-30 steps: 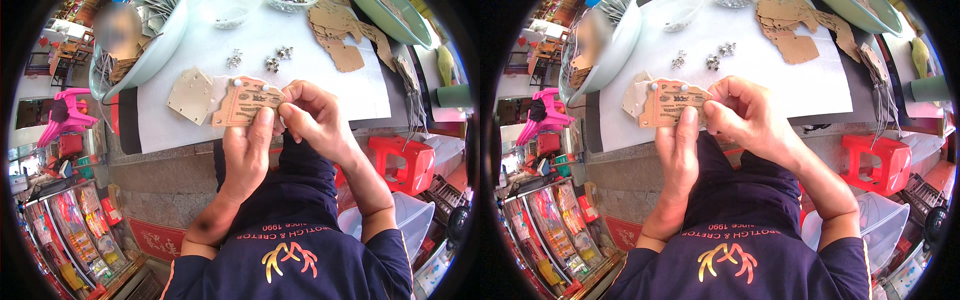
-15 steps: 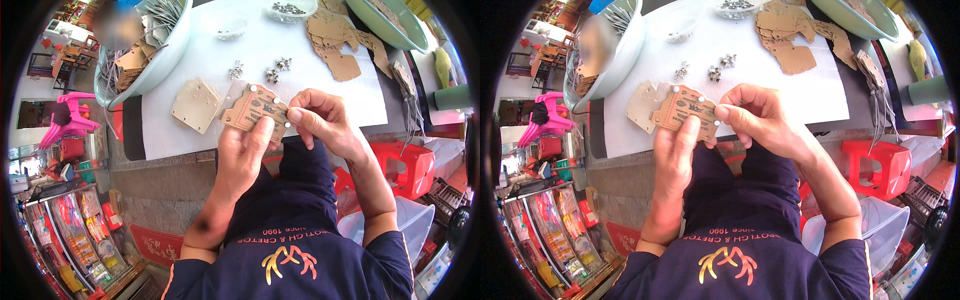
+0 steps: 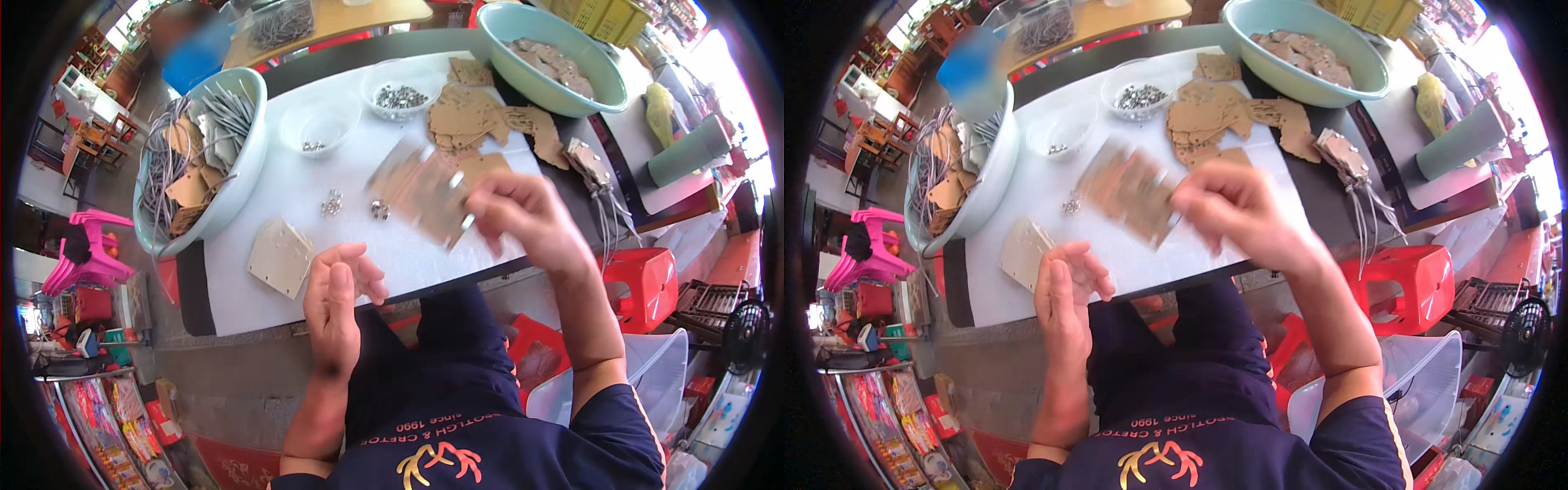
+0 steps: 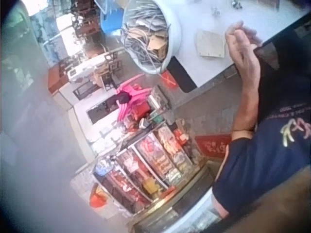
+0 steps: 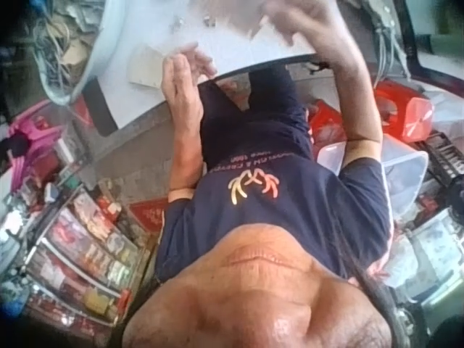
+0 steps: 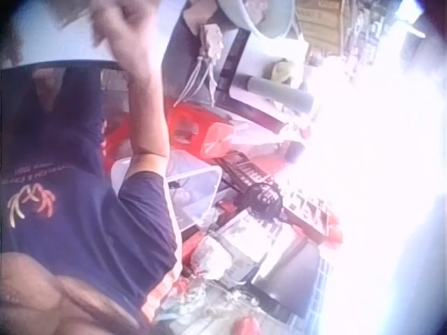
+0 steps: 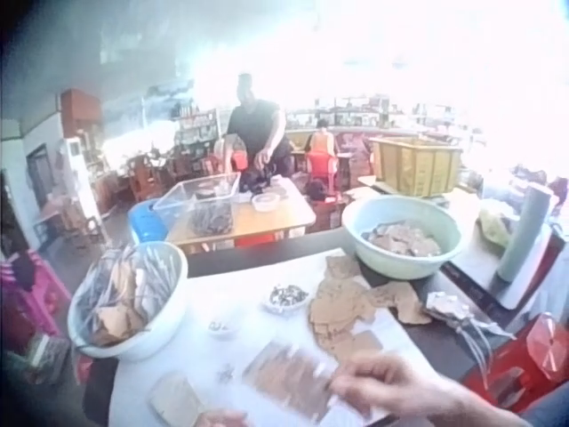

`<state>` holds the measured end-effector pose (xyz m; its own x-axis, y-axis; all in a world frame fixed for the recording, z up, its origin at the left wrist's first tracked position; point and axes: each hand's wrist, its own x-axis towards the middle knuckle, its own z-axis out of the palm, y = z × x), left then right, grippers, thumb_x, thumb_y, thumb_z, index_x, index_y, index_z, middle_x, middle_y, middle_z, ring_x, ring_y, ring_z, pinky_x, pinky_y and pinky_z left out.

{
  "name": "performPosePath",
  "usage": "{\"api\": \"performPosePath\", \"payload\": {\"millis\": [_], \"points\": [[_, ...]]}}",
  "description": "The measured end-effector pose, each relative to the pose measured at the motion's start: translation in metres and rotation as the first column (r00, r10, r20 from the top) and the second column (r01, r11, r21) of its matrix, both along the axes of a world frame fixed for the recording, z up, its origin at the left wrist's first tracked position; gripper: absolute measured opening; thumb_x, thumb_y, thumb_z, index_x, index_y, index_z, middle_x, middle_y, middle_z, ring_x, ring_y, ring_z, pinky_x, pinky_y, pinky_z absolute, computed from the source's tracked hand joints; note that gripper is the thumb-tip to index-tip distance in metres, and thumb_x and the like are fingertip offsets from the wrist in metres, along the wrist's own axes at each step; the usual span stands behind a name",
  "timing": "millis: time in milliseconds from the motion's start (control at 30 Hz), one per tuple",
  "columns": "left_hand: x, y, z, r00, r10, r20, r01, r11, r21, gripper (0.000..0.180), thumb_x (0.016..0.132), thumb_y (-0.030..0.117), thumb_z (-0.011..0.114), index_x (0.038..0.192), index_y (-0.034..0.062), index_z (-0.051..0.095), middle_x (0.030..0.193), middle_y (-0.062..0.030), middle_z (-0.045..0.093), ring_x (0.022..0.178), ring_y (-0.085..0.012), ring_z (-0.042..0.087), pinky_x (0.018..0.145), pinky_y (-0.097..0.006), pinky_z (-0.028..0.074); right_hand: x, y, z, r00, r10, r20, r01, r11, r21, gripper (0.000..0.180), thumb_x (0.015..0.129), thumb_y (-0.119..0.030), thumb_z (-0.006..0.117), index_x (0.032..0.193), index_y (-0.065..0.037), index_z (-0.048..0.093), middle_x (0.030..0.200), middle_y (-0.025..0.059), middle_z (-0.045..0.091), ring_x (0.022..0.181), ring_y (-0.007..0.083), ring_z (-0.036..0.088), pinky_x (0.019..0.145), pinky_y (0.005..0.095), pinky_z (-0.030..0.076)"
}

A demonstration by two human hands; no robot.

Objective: The recorder inserts metal rivets or pins into pre-cut leather brand patches and assembles them onto a base.

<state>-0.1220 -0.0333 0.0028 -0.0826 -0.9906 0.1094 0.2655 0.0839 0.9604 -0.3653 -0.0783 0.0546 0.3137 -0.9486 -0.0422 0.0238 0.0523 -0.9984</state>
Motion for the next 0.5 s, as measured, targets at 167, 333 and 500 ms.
{"api": "performPosePath", "payload": {"millis": [167,333,500], "points": [[0.000,-0.001,-0.002,0.999,-0.023,0.034,0.023,1.000,0.003,0.028,0.103,0.024,0.043,0.116,0.0003,0.050,0.086,-0.0073,0.058,0.071,-0.0137,0.056,0.063,-0.027,0.046,-0.043,-0.035,0.023,0.744,-0.396,0.538,0.471,0.882,-0.003,0.034,0.098,-0.024,0.051,0.114,0.004,0.061,0.087,0.0052,0.063,0.060,0.0061,0.051,0.049,0.0215,0.043],[-0.002,0.001,0.002,1.000,-0.004,0.031,0.003,1.000,0.012,0.025,0.102,0.020,0.046,0.115,-0.0004,0.051,0.086,-0.0070,0.058,0.071,-0.0124,0.055,0.064,-0.026,0.046,-0.048,-0.038,0.018,0.837,-0.371,0.403,0.408,0.913,-0.007,0.035,0.097,-0.022,0.053,0.119,0.006,0.059,0.095,0.0052,0.064,0.063,0.0051,0.051,0.052,0.0189,0.043],[0.002,0.010,0.006,0.988,-0.015,0.153,0.021,0.999,-0.037,0.020,0.100,0.016,0.048,0.110,-0.0007,0.054,0.083,-0.0060,0.058,0.071,-0.0110,0.055,0.065,-0.024,0.046,-0.043,-0.058,0.005,0.911,-0.398,-0.112,0.372,0.907,-0.195,0.025,0.095,-0.018,0.057,0.109,0.000,0.065,0.089,0.0032,0.065,0.062,0.0051,0.052,0.054,0.0191,0.044]]}}
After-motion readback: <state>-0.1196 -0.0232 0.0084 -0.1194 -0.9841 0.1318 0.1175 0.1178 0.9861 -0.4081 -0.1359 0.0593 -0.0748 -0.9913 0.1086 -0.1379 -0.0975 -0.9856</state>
